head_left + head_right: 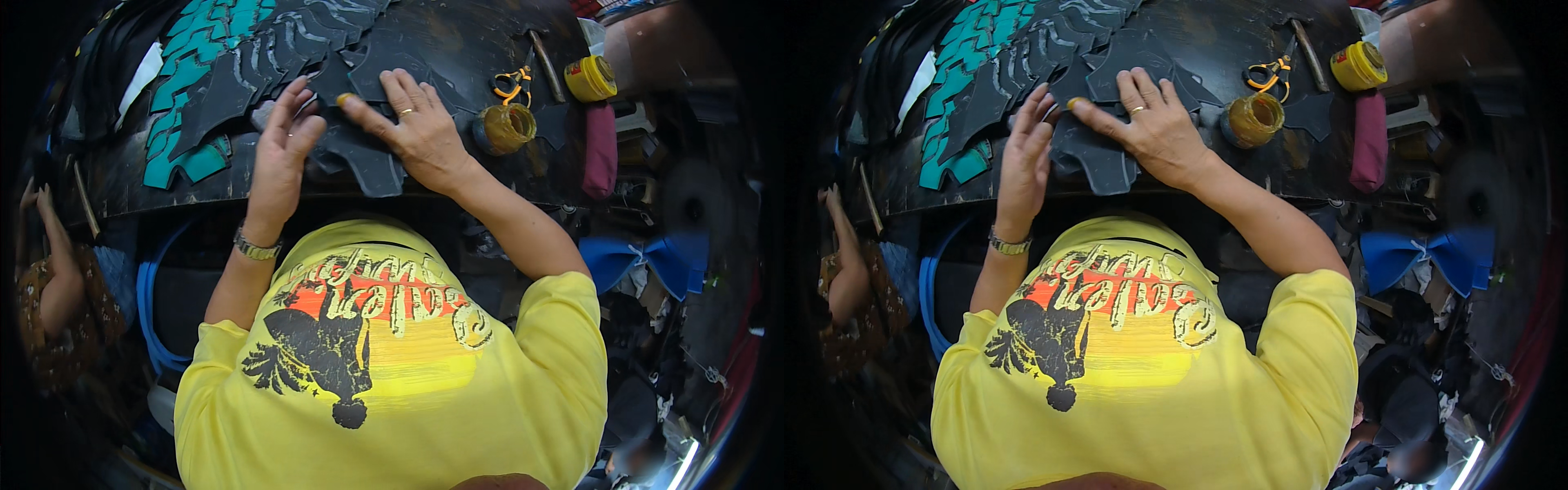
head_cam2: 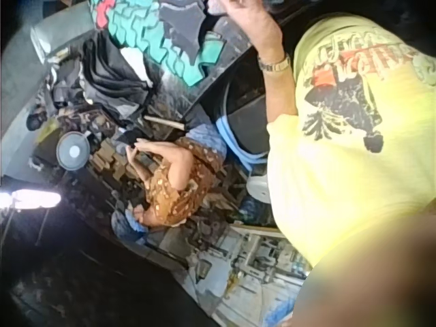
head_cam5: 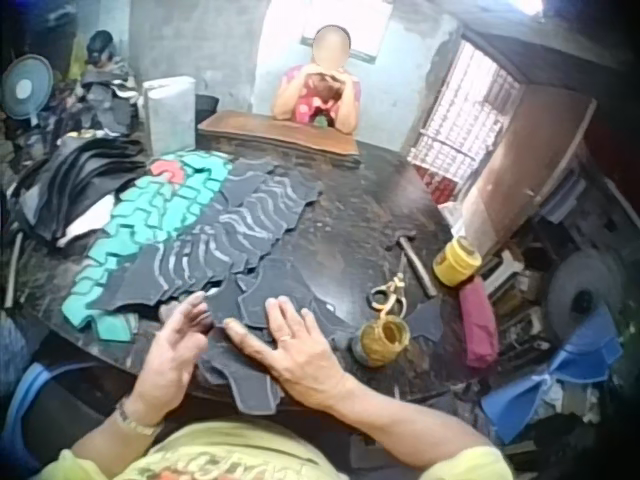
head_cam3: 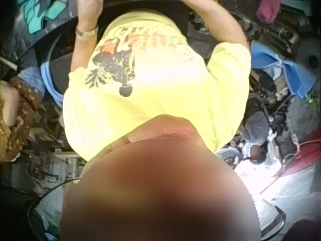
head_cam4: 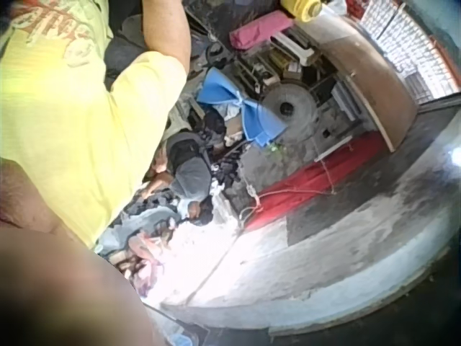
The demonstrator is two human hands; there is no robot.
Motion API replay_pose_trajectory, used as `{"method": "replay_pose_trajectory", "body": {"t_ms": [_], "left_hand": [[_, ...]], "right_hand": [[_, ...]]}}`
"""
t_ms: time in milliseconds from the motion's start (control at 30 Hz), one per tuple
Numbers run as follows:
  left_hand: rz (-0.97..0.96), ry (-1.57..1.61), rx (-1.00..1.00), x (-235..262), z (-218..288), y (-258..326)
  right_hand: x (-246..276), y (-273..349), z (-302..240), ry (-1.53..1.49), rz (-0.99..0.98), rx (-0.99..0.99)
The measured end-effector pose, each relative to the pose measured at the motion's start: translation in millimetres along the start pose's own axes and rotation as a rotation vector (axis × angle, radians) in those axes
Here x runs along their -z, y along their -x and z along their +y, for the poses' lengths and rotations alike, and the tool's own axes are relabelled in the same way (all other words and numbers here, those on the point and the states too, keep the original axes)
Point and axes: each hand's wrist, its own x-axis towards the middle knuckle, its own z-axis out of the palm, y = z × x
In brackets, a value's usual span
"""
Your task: The person repeatedly picks up small black rubber pieces from a pile on a workbench, applies a yellow paste from a small jar to the edges of each piece using a finger, and places the treated pieces back on the table. The person handles the pieces one at a time throughout the clip.
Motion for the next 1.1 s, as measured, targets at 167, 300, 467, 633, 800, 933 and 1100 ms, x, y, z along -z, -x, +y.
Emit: {"method": "replay_pose_trajectory", "body": {"t_ms": [167, 300, 467, 633, 800, 933, 1100], "left_hand": [[-0.021, -0.477, -0.249, -9, -18, -8], [0.031, -0.866, -0.403, -9, -29, -19], [0.038, -0.912, -0.432, -13, -31, -38], [0.050, -0.932, -0.452, -10, -19, -40], [0.078, -0.891, -0.443, 2, 0, -33], [0.034, -0.846, -0.498, -8, 13, -31], [-0.070, -0.942, -0.672, -27, 23, -32]], "right_hand": [[-2, 11, -12, -0.272, -0.039, -0.204], [0, 18, -16, -0.363, 0.021, -0.236], [4, 17, -14, -0.424, 0.064, -0.265], [45, 33, -7, -0.556, 0.203, -0.286], [96, 79, 62, -0.350, 0.516, -0.641], [99, 120, 125, -0.190, 0.270, -1.126], [59, 156, 145, 0.168, -0.057, -1.213]]}}
